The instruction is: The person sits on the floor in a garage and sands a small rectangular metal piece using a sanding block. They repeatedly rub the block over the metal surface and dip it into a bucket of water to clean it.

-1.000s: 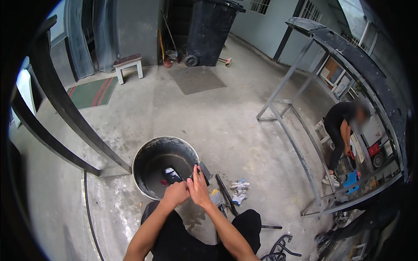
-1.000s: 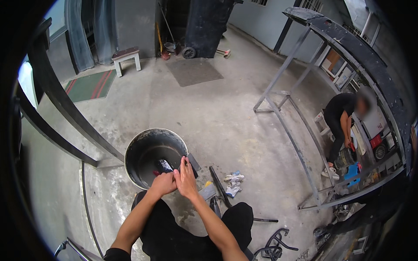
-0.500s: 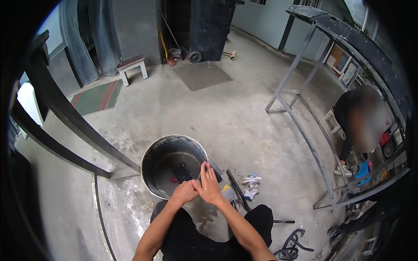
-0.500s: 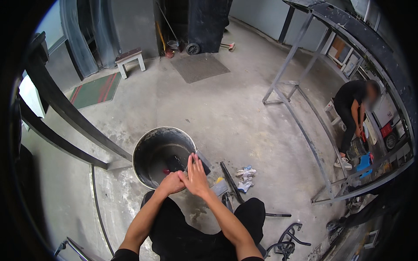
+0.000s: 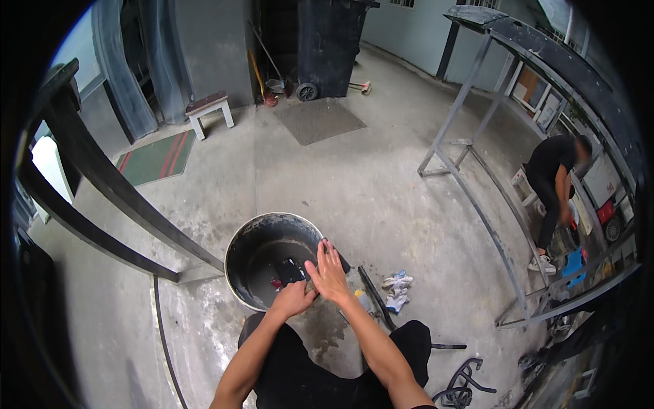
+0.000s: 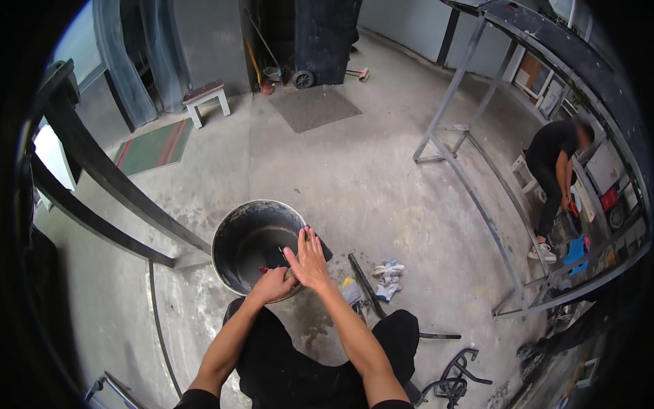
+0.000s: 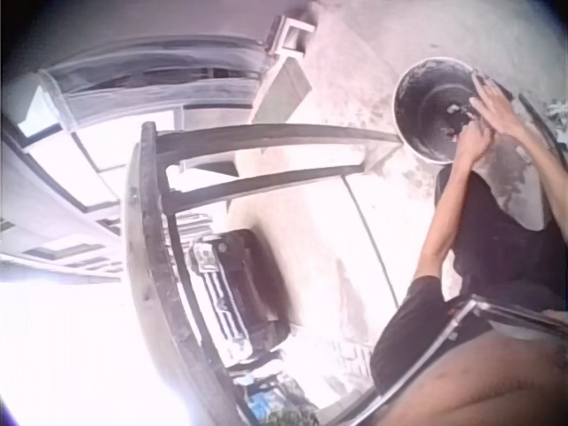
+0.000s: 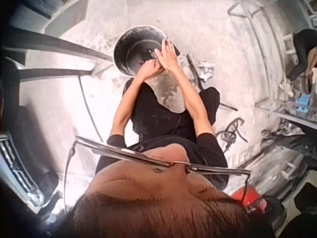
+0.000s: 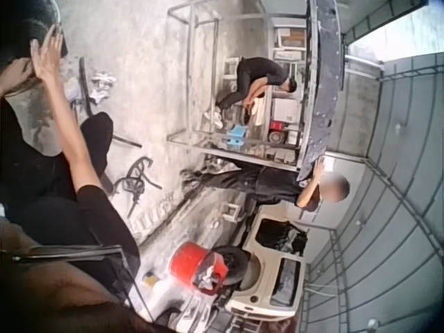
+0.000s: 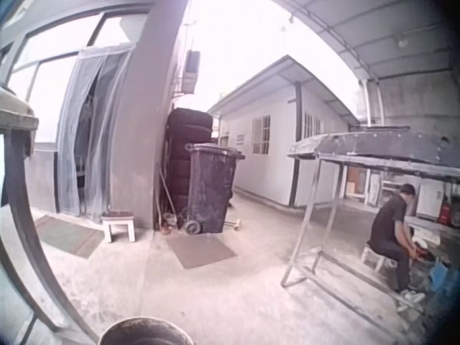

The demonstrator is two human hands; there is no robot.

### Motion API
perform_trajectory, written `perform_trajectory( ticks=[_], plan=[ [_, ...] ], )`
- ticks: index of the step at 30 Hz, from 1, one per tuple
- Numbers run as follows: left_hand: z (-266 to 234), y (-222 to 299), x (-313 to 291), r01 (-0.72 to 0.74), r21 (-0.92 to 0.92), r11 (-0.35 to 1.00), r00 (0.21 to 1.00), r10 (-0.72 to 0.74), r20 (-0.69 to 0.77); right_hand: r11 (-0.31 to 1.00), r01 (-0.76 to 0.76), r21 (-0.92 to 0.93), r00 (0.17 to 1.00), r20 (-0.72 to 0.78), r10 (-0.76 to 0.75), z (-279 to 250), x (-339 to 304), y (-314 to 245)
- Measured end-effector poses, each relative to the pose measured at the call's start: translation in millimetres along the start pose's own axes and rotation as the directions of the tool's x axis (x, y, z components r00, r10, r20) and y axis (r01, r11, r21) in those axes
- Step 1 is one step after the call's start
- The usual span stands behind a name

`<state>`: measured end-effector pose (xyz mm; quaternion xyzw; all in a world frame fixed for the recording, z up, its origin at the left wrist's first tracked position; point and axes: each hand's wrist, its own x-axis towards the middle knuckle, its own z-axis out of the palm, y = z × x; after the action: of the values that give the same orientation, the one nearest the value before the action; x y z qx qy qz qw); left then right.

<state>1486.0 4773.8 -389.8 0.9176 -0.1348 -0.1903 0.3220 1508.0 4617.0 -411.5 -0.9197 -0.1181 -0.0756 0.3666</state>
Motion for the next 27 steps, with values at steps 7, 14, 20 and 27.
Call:
perform_trajectory(
  ticks=[7,14,20,27],
  plan=[
    [-12,5,2,0.049,-0.038,0.998,0.995,-0.045,0.091,0.994,-0.03,0.105,0.999,-0.021,0.033,-8,1,0],
    [-16,-25,-2,-0.041,-0.124,0.991,0.998,0.047,0.047,0.996,0.067,0.056,0.998,-0.016,-0.066,20,-20,-19],
    [-7,-52,-2,-0.057,-0.037,0.998,0.998,0.057,-0.01,0.992,0.126,-0.02,0.988,0.088,-0.124,29,-40,-39],
    [-12,-28,-19,-0.024,0.012,1.0,0.998,0.025,-0.065,0.991,0.136,-0.01,0.989,0.063,-0.135,8,-22,-28]
  ],
)
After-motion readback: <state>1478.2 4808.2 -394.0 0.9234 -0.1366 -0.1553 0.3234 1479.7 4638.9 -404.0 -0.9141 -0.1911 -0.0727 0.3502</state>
